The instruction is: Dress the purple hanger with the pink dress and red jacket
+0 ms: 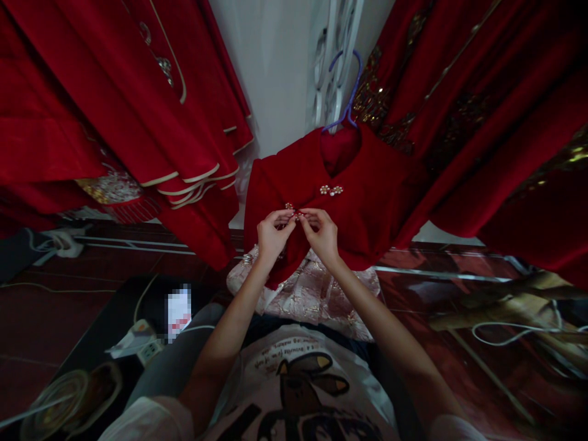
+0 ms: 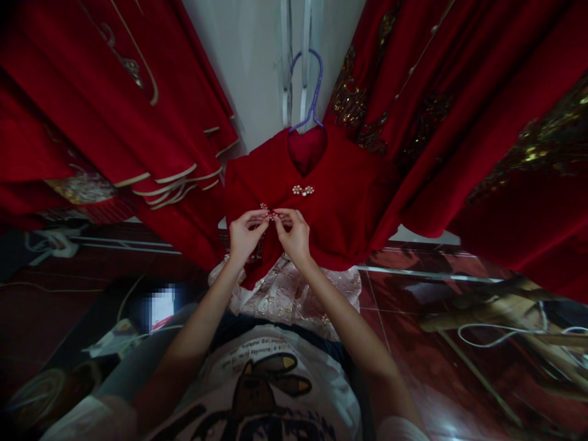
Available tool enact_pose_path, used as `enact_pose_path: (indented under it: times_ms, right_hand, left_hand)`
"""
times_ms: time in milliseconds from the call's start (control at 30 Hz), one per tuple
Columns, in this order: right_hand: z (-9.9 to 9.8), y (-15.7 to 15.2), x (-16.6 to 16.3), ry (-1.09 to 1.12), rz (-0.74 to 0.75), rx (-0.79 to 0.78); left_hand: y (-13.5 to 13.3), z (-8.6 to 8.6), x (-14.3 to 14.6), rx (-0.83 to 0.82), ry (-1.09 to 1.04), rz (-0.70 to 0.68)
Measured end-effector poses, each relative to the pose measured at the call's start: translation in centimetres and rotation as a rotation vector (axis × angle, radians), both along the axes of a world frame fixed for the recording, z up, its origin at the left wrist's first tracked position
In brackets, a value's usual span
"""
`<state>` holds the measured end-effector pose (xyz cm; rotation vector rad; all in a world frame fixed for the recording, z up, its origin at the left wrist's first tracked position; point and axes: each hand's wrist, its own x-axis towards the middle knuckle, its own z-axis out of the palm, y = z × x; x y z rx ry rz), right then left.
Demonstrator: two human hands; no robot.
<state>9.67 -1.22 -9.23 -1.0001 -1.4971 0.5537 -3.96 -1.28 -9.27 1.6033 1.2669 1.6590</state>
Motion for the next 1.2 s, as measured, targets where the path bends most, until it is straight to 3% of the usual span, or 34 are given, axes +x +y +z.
enact_pose_path:
  times_ms: [233, 467, 600, 700, 833, 900, 1000, 1200]
  right_hand:
    - [0.3, 0.1, -0.4, 0.003, -0.053, 0.007]
    - [0.3, 0.2, -0.1, 0.013, -0.011, -0.03]
    - [0.5, -0.1, 2.3, -0.031, 0.144, -0.124]
    - [0.5, -0.7, 5.0, -0.161, 0.162, -0.191]
    - [-0.5, -1.1, 7.8, -0.434, 0.232, -0.229]
    - [-1.4, -1.1, 8.1, -0.544, 0.252, -0.195]
    - [-2.5, -0.8, 7.8, -0.578, 0.226, -0.175]
    - [-1.7, -0.2, 8.4, -0.4, 0.359, -0.385]
  left_hand:
    - [0.2, 0.7, -0.3, -0.052, 0.018, 0.022]
    - [1.1, 1.6, -1.5, -0.035, 0.163, -0.131]
    - [-0.3, 0.2, -2.5, -0.043, 0.155, -0.041]
    - [-1.9, -1.7, -3.0, -0.112, 0.172, 0.024]
    - [-3.5, -3.6, -2.5, -0.306, 0.05, -0.139]
    - [-3.9, -3.9, -1.7, -0.329, -0.03, -0.213]
    - [-4.3, -3.7, -0.6, -0.262, -0.037, -0.178]
    - [-5.0, -3.1, 0.2, -0.221, -0.005, -0.219]
